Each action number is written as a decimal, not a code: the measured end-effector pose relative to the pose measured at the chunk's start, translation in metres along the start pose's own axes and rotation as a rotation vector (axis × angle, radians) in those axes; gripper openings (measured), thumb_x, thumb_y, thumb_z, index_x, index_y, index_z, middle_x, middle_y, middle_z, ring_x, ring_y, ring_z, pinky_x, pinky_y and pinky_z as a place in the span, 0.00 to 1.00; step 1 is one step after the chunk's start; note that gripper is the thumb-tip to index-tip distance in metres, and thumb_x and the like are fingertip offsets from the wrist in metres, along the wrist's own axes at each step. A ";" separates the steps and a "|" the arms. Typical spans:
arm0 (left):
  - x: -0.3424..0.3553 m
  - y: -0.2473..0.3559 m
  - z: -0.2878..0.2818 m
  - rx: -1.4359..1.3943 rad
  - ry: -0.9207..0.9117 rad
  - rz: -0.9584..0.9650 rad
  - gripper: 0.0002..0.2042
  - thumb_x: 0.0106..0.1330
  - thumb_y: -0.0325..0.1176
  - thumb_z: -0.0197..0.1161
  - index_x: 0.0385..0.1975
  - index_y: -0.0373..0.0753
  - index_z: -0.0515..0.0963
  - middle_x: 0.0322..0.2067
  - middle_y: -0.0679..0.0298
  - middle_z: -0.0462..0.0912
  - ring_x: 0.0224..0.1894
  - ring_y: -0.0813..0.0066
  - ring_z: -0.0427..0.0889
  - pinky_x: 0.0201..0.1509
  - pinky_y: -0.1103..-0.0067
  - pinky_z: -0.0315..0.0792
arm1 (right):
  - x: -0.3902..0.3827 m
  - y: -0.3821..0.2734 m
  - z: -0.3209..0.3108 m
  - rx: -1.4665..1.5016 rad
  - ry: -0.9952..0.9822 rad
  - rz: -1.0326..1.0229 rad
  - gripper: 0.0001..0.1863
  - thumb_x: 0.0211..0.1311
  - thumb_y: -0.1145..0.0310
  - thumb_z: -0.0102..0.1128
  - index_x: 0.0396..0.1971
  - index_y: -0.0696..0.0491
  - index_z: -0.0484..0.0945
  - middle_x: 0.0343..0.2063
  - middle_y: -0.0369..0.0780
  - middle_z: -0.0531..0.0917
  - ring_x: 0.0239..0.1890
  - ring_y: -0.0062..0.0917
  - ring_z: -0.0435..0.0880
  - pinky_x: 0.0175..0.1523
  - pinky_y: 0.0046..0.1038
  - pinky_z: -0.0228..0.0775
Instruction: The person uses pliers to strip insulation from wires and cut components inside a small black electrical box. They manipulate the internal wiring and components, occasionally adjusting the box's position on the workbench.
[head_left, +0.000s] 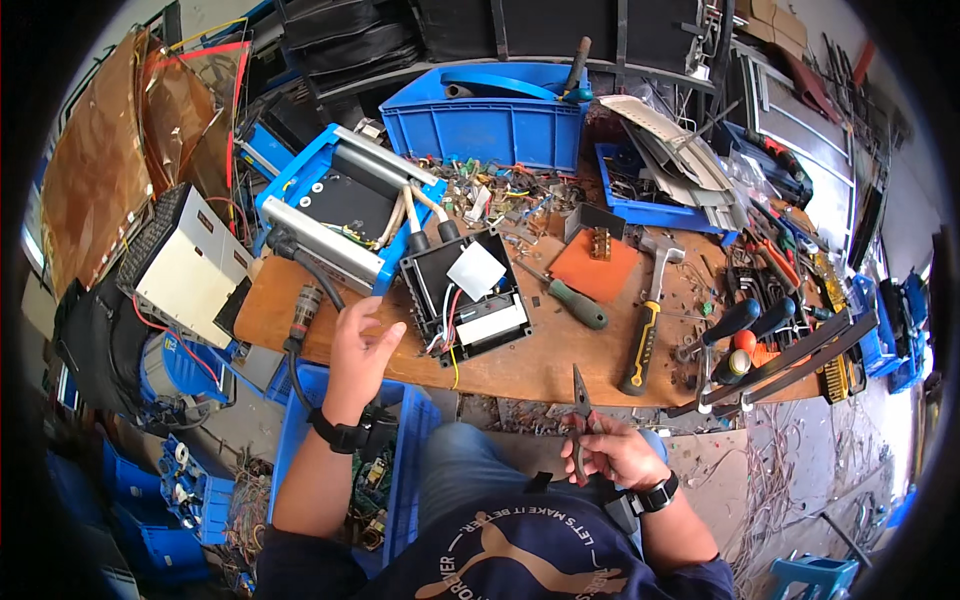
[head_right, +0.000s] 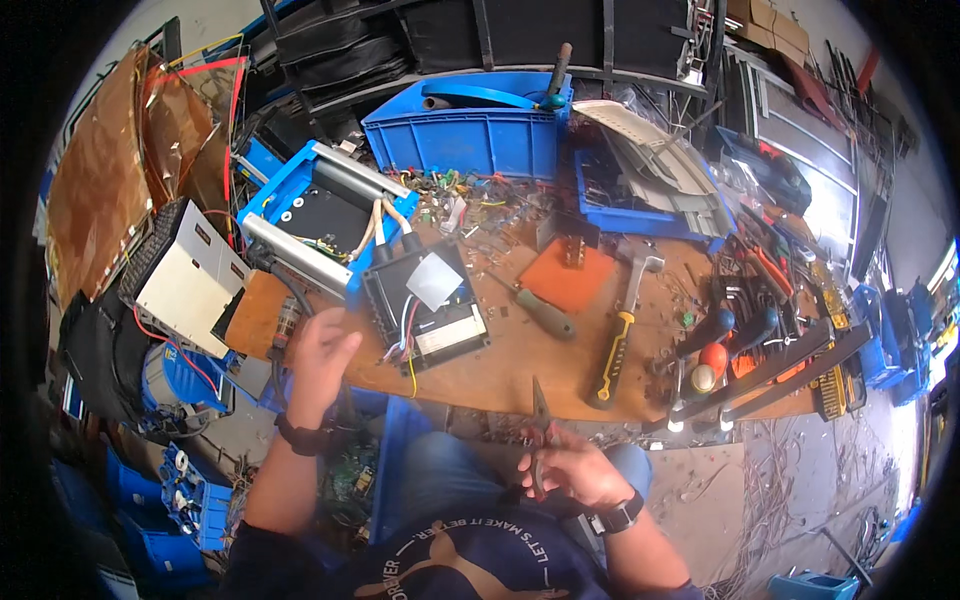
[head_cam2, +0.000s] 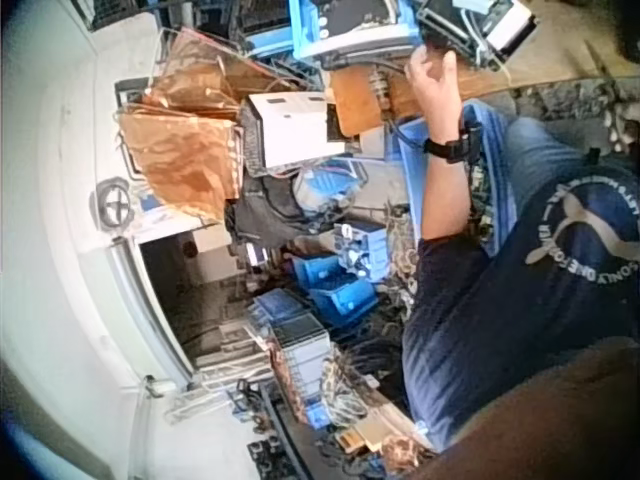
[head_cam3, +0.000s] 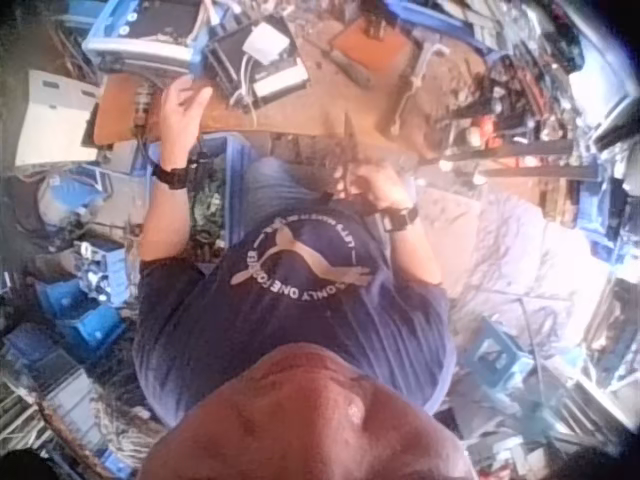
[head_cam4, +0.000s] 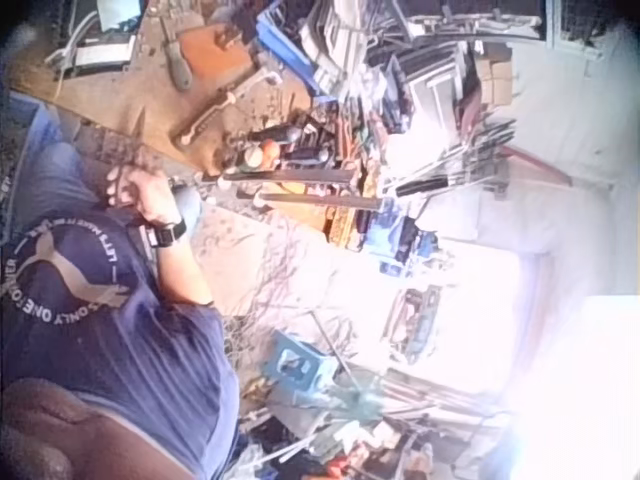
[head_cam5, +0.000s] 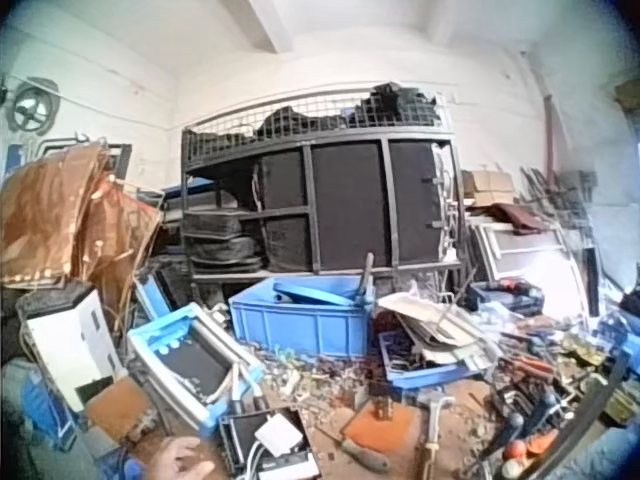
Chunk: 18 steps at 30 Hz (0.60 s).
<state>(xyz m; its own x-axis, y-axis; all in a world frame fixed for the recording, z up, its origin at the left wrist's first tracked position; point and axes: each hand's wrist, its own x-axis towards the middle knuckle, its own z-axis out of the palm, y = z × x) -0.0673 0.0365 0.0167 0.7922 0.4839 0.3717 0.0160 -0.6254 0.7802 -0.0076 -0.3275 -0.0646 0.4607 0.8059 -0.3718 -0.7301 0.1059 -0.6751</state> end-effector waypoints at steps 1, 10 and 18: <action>0.001 0.000 0.003 -0.085 -0.021 -0.036 0.22 0.61 0.34 0.68 0.53 0.35 0.72 0.48 0.57 0.74 0.47 0.69 0.75 0.48 0.77 0.72 | 0.000 -0.001 0.001 -0.002 0.007 0.007 0.23 0.64 0.74 0.52 0.59 0.57 0.63 0.36 0.45 0.81 0.34 0.35 0.84 0.37 0.34 0.79; 0.030 0.000 0.020 -0.466 -0.201 -0.411 0.26 0.67 0.46 0.60 0.59 0.36 0.69 0.52 0.62 0.76 0.53 0.72 0.74 0.57 0.73 0.66 | -0.003 -0.004 0.001 -0.002 0.021 -0.013 0.23 0.63 0.75 0.53 0.58 0.60 0.62 0.36 0.44 0.81 0.35 0.36 0.85 0.35 0.32 0.78; 0.034 -0.018 0.038 -0.689 -0.296 -0.284 0.22 0.68 0.36 0.61 0.58 0.31 0.68 0.48 0.64 0.78 0.50 0.78 0.75 0.55 0.81 0.67 | -0.004 -0.002 -0.002 -0.052 0.041 -0.013 0.20 0.63 0.77 0.44 0.56 0.61 0.63 0.37 0.48 0.81 0.34 0.39 0.84 0.35 0.35 0.80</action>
<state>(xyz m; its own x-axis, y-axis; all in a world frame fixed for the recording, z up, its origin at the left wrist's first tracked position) -0.0178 0.0407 -0.0035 0.9449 0.3249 0.0390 -0.0625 0.0622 0.9961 -0.0067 -0.3317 -0.0631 0.4911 0.7800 -0.3878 -0.6973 0.0852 -0.7117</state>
